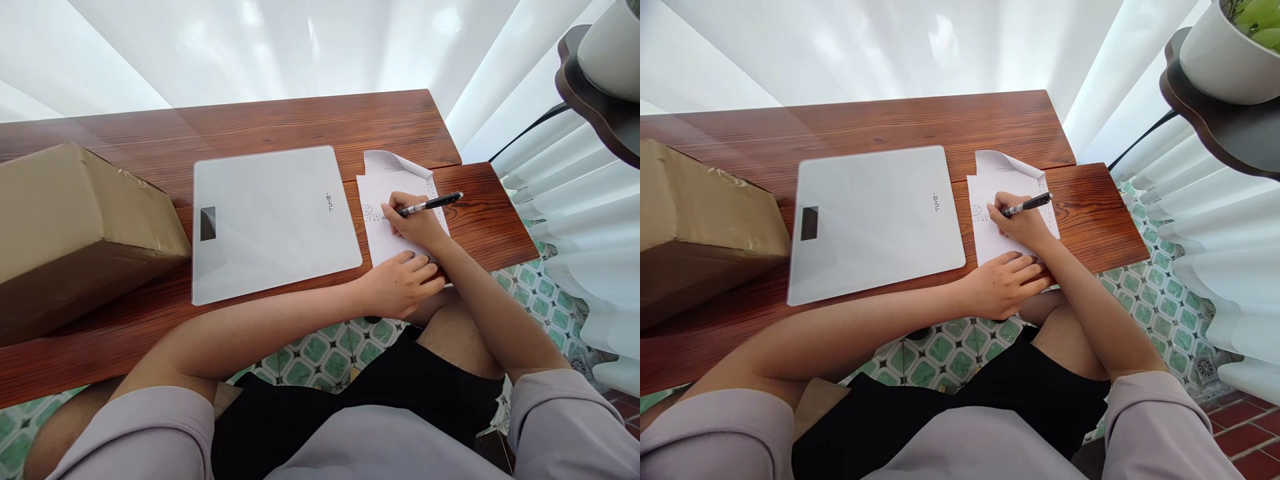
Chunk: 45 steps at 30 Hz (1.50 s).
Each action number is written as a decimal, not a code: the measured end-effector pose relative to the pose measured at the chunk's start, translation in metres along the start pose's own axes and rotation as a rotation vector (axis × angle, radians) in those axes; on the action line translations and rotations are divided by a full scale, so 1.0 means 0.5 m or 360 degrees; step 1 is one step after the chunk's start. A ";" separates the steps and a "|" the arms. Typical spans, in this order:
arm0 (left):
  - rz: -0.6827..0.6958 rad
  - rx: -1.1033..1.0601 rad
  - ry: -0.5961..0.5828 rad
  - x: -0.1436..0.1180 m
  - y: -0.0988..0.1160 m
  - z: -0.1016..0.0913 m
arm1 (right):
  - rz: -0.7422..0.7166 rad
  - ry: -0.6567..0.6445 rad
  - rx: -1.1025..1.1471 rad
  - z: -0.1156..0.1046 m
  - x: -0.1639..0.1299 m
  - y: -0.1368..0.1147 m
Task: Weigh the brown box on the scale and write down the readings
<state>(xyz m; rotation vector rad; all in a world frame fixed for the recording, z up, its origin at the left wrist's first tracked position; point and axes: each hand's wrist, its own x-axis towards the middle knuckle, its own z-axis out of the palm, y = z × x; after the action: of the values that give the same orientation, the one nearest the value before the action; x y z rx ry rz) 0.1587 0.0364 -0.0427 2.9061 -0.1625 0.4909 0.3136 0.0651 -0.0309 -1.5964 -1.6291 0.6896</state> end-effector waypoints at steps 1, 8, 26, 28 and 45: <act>0.0000 0.0007 0.0000 0.000 0.000 -0.001 | 0.0000 0.0002 -0.0023 0.000 0.000 0.000; -0.0004 0.0049 -0.0044 0.004 0.001 -0.007 | -0.0013 -0.0002 -0.0041 0.001 0.001 0.001; -0.0004 0.0019 -0.0011 0.001 0.000 -0.002 | -0.0034 0.0038 -0.0007 0.003 0.002 0.001; -0.0005 0.0014 -0.0008 0.001 0.000 -0.001 | -0.0026 0.0039 -0.0023 0.003 0.002 0.000; 0.0002 -0.0023 -0.0005 0.002 -0.001 -0.003 | -0.0048 0.0087 -0.0029 0.006 0.003 0.003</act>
<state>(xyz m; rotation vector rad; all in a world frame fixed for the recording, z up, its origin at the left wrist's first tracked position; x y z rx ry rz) 0.1594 0.0374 -0.0409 2.8930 -0.1672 0.4829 0.3119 0.0673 -0.0337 -1.5866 -1.6205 0.6119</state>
